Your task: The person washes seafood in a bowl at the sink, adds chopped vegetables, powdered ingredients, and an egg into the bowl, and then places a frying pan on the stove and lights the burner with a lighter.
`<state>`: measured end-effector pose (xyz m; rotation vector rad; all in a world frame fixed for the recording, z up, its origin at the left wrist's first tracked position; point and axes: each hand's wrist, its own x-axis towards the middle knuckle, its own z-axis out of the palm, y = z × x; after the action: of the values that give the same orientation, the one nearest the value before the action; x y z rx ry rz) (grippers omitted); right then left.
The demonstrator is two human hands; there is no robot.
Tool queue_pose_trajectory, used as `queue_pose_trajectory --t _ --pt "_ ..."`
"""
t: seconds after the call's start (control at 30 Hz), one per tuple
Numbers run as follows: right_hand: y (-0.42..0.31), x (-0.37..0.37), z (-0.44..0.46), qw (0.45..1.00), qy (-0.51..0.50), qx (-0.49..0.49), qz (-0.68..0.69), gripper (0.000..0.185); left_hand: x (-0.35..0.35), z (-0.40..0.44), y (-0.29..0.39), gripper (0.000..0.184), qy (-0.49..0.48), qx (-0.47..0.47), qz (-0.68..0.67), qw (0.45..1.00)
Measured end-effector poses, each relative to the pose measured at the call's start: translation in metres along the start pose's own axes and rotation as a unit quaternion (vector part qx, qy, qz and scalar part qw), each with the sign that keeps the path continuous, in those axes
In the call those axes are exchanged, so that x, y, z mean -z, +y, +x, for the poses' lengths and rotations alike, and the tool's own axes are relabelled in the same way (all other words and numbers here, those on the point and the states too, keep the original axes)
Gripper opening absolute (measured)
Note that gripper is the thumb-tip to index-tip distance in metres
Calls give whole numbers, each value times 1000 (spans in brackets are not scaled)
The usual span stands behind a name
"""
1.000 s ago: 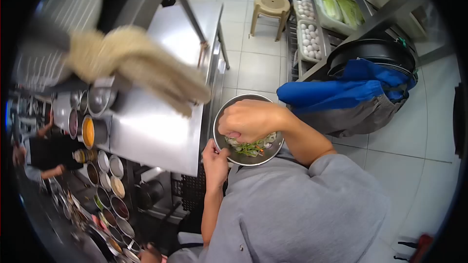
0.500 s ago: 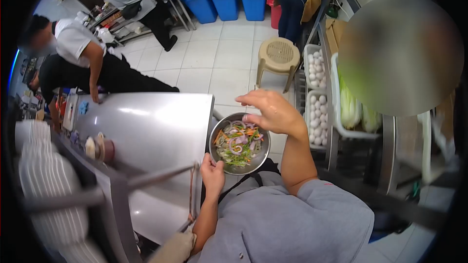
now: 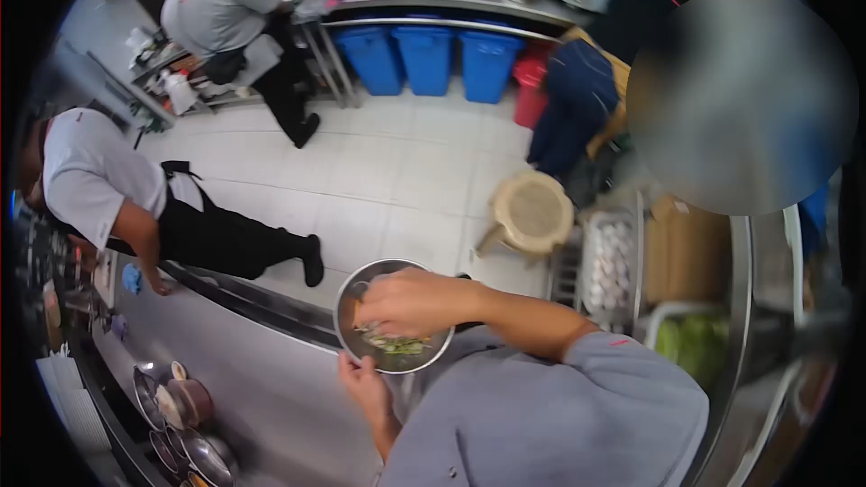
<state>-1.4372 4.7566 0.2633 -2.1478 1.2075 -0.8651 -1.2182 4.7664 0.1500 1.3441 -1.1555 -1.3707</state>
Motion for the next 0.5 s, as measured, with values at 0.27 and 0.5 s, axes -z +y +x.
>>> queue_pose_trajectory --t 0.27,0.5 --pt "163 114 26 988 -8 -151 -21 17 -95 172 29 22 -12 34 -9 999" --pt "295 184 130 982 17 -183 -36 14 -159 314 49 14 71 106 -79 989"
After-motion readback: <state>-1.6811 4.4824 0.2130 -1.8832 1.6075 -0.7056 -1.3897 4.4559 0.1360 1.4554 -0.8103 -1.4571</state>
